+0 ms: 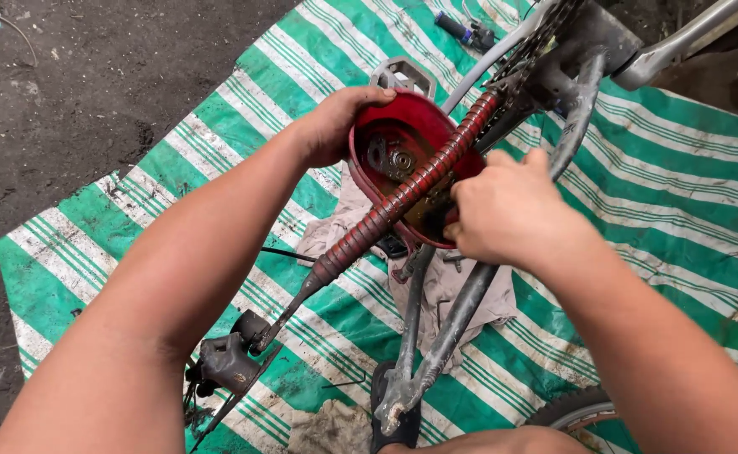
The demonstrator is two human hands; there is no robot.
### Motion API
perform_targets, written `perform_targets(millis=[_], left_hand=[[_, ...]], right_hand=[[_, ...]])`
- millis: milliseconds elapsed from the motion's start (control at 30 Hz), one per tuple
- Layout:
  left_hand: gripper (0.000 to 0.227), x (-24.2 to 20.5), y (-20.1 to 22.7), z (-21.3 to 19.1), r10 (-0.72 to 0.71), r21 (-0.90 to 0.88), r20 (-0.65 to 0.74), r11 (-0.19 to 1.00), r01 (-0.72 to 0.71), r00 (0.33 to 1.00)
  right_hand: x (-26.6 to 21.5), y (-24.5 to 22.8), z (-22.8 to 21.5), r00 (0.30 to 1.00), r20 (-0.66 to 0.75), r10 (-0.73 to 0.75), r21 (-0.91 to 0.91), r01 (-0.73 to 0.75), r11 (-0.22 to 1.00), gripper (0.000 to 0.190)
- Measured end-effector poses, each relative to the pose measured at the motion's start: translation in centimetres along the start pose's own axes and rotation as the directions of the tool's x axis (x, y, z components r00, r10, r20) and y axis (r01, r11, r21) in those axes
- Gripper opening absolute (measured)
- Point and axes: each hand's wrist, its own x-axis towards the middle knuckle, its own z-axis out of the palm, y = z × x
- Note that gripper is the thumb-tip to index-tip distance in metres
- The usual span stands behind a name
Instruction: Cleaning a bicycle frame and chain using a brush and cleaning solution.
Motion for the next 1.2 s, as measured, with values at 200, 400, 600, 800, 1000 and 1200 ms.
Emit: perform_targets(millis=[200, 400, 600, 800, 1000, 1200], left_hand=[[0.051, 3.5, -3.3, -1.2, 0.002, -0.04, -0.031, 0.999, -0.003, 1.0], [0.032, 1.5, -1.3, -0.4, -0.068, -0.005, 0.02, 0.998, 0.068, 0.998], [0.03, 0.9, -1.0, 0.1, -0.044, -0.001, 0.004, 0.999, 0.044, 0.999], [0.035, 1.2, -1.1, -0.2, -0.054, 0.039, 0.007, 0.998, 0.054, 0.999], [0.036, 0.1, -0.8, 0.1, -0.032, 0.038, 0.026, 0.999, 0.031, 0.999], [0.037, 0.0, -1.2, 0.0, -0.006, 0.017, 0.07, 1.0, 0.004, 0.998]], right_hand=[[-0.1, 1.1, 3.8, 0.947, -0.32, -0.027, 0.119, 0.069, 0.991, 0.035], [-6.9, 5.1, -1.8, 0.899, -0.383, 0.211, 0.307, -0.092, 0.947, 0.032], [-3.3, 4.2, -0.2, 0.855, -0.487, 0.179, 0.439, 0.062, 0.896, 0.035], [-3.9, 5.7, 0.4, 0.844, -0.513, 0.159, 0.419, 0.085, 0.904, 0.03], [0.4, 5.1, -2.8, 0.799, -0.576, -0.174, 0.082, 0.268, 0.96, 0.032], [-1.7, 3.8, -10.2, 0.958, -0.286, -0.01, 0.051, 0.026, 0.998, 0.042]])
